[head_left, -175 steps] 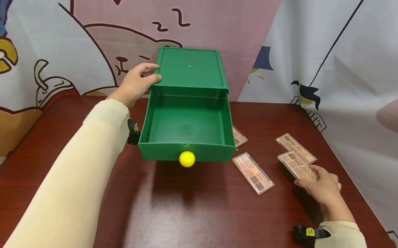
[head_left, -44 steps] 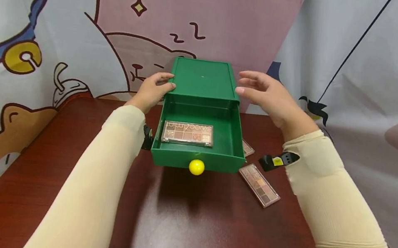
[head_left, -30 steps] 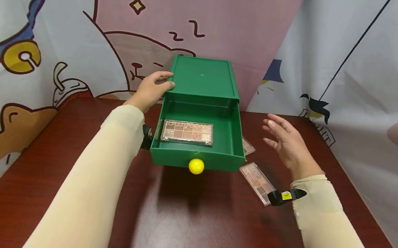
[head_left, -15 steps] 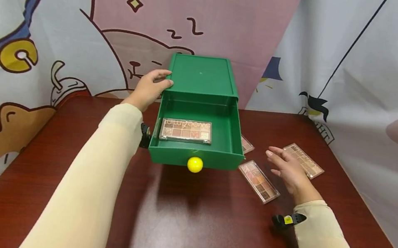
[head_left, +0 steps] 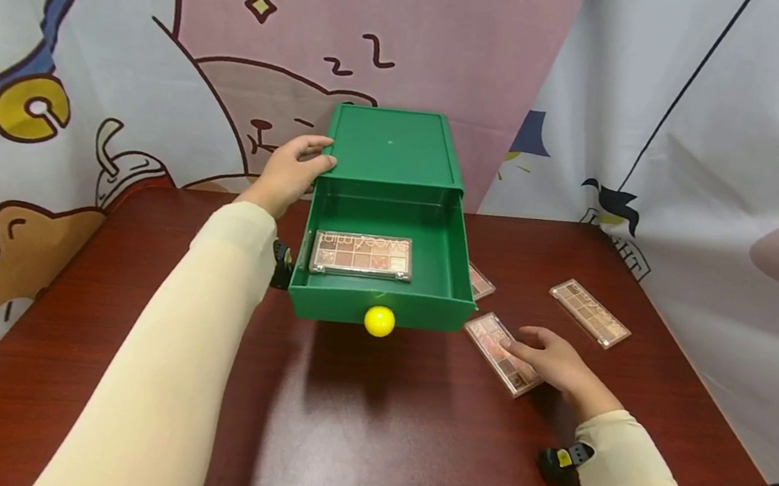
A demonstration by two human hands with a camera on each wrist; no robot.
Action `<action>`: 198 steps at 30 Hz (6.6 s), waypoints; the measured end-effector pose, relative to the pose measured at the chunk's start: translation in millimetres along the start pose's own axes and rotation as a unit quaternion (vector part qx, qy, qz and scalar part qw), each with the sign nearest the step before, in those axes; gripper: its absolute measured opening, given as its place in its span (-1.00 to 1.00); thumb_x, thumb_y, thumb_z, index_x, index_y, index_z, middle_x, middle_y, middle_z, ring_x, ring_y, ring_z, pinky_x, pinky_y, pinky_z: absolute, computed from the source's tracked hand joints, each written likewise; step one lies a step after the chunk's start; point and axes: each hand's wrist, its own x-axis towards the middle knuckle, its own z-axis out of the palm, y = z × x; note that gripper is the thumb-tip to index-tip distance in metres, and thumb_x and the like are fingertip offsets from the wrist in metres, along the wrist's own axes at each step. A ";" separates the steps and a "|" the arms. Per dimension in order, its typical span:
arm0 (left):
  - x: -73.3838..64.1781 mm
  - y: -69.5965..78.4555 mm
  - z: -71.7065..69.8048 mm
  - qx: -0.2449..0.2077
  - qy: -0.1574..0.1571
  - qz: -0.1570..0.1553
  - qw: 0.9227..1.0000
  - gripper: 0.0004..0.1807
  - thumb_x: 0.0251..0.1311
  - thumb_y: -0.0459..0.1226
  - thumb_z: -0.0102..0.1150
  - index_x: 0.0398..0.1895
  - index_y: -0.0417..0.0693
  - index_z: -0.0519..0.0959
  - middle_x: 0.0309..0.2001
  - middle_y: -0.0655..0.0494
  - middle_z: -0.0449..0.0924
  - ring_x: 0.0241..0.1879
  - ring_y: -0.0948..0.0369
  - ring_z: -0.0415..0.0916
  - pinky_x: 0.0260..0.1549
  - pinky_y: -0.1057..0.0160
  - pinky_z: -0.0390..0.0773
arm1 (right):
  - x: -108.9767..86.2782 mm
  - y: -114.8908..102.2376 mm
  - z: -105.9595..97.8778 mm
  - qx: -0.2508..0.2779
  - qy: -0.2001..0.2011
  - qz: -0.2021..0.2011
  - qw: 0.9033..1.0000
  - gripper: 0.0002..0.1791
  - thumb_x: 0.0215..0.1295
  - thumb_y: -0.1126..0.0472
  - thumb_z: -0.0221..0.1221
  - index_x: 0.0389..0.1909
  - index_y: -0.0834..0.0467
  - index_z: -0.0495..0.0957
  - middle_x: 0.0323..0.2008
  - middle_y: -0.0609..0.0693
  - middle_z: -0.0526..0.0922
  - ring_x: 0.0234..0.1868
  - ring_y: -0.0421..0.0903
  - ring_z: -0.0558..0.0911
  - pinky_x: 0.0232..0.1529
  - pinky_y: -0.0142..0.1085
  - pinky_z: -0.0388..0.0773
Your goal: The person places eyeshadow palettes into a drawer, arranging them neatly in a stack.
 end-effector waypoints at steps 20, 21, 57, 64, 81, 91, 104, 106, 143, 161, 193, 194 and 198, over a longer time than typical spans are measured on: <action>-1.4 1.5 0.0 -0.007 -0.002 -0.004 1.000 -0.47 0.39 -0.13 0.04 0.40 0.11 0.31 0.41 0.04 0.20 0.31 0.08 0.27 0.15 -0.01 0.41 | -2.6 -0.6 13.6 -0.164 0.016 -0.011 0.986 0.00 -0.12 0.00 0.46 0.30 0.39 0.26 0.04 0.50 0.28 0.01 0.42 0.25 -0.03 0.17 0.27; -1.3 1.4 0.2 -0.007 -0.001 -0.003 1.000 -0.47 0.39 -0.13 0.04 0.40 0.11 0.31 0.42 0.04 0.20 0.31 0.07 0.27 0.14 -0.01 0.42 | -2.6 -0.3 14.1 -0.158 0.017 -0.009 0.987 -0.03 -0.10 0.02 0.44 0.30 0.39 0.26 0.03 0.50 0.28 0.01 0.41 0.24 -0.04 0.16 0.27; -3.5 2.0 0.7 -0.009 0.002 -0.001 1.000 -0.48 0.39 -0.14 0.04 0.39 0.09 0.32 0.40 0.02 0.23 0.25 0.05 0.32 0.12 0.00 0.43 | 5.9 -60.6 -54.0 -0.118 0.117 -0.078 0.983 -0.22 0.13 0.11 0.23 0.29 0.45 0.24 0.01 0.39 0.31 -0.03 0.20 0.27 -0.23 -0.14 0.36; -1.3 -2.6 2.8 -0.007 0.004 0.007 1.000 -0.48 0.38 -0.15 0.05 0.39 0.08 0.33 0.39 0.01 0.24 0.28 0.06 0.31 0.15 0.00 0.43 | 2.1 -104.1 -82.1 -0.100 0.134 -0.133 0.977 -0.27 0.12 0.19 0.21 0.28 0.44 0.27 0.07 0.40 0.32 0.11 0.23 0.20 -0.04 -0.03 0.27; -1.4 -1.7 1.1 -0.003 0.007 0.008 1.000 -0.48 0.37 -0.15 0.05 0.38 0.08 0.34 0.39 0.00 0.25 0.29 0.05 0.31 0.13 -0.01 0.43 | -0.6 -203.2 -81.0 -0.154 0.102 -0.251 0.950 -0.31 0.07 0.21 0.27 0.27 0.27 0.37 -0.06 0.26 0.28 -0.02 0.10 0.21 -0.26 -0.18 0.31; -2.9 -1.3 1.0 -0.002 0.010 0.008 1.000 -0.48 0.38 -0.15 0.05 0.38 0.09 0.34 0.38 0.00 0.26 0.28 0.06 0.32 0.14 -0.01 0.43 | 6.2 -250.1 -66.8 -0.199 0.039 -0.290 0.935 -0.27 0.08 0.20 0.23 0.34 0.21 0.32 -0.04 0.19 0.30 -0.04 0.05 0.23 -0.21 -0.19 0.29; -2.1 -2.6 3.6 -0.007 0.026 -0.005 1.000 -0.52 0.40 -0.16 0.01 0.37 0.08 0.36 0.39 0.01 0.25 0.31 0.08 0.28 0.12 0.01 0.45 | 19.9 -290.3 -32.3 -0.277 -0.055 -0.290 0.914 -0.23 0.13 0.13 0.26 0.39 0.12 0.27 0.03 0.15 0.29 0.02 0.06 0.22 -0.09 -0.12 0.33; -2.7 -2.1 3.0 -0.009 0.023 -0.006 1.000 -0.52 0.40 -0.16 0.01 0.37 0.09 0.36 0.39 0.02 0.25 0.31 0.09 0.28 0.12 0.01 0.44 | 20.3 -294.8 -28.7 -0.288 -0.079 -0.287 0.910 -0.25 0.15 0.14 0.24 0.40 0.12 0.27 0.05 0.15 0.27 0.02 0.06 0.21 -0.10 -0.13 0.33; -2.0 -3.4 -0.3 -0.030 -0.006 0.012 0.999 -0.49 0.39 -0.15 0.04 0.39 0.09 0.33 0.39 0.01 0.22 0.30 0.05 0.29 0.16 -0.04 0.41 | 38.7 -269.3 -50.5 -0.182 -0.065 -0.260 0.946 -0.23 0.23 0.04 0.28 0.43 0.07 0.23 0.29 0.16 0.29 0.30 0.09 0.27 0.26 0.03 0.27; -5.4 -0.6 0.0 -0.023 -0.001 0.005 1.000 -0.49 0.40 -0.16 0.02 0.40 0.07 0.32 0.39 0.00 0.23 0.29 0.06 0.30 0.16 -0.01 0.41 | 74.0 -91.9 -85.1 -0.020 0.176 -0.163 0.971 -0.10 0.29 -0.16 0.16 0.50 0.16 0.04 0.35 0.32 0.17 0.35 0.27 0.18 0.26 0.22 0.17; -2.6 -0.2 -0.9 -0.010 -0.002 0.006 1.000 -0.48 0.39 -0.16 0.02 0.41 0.07 0.31 0.41 -0.01 0.21 0.31 0.06 0.27 0.14 -0.01 0.42 | 56.5 88.7 -94.1 -0.198 0.102 0.043 0.974 0.19 0.20 -0.44 0.01 0.39 0.51 -0.09 0.19 0.69 -0.03 0.12 0.60 0.06 -0.04 0.41 0.15; -2.5 -0.2 -1.0 -0.010 -0.001 0.005 1.000 -0.48 0.39 -0.16 0.02 0.40 0.08 0.32 0.41 -0.01 0.21 0.31 0.06 0.27 0.14 -0.01 0.42 | 56.2 89.5 -94.0 -0.199 0.101 0.043 0.974 0.19 0.20 -0.43 0.01 0.38 0.53 -0.09 0.19 0.69 -0.02 0.11 0.59 0.06 -0.03 0.41 0.15; -1.7 0.1 -1.2 -0.009 0.000 0.007 1.000 -0.48 0.39 -0.16 0.03 0.40 0.08 0.32 0.40 -0.01 0.22 0.30 0.06 0.28 0.13 -0.01 0.43 | 55.2 92.4 -93.9 -0.201 0.098 0.048 0.973 0.20 0.19 -0.44 0.03 0.36 0.55 -0.07 0.15 0.69 0.01 0.08 0.58 0.08 -0.07 0.40 0.16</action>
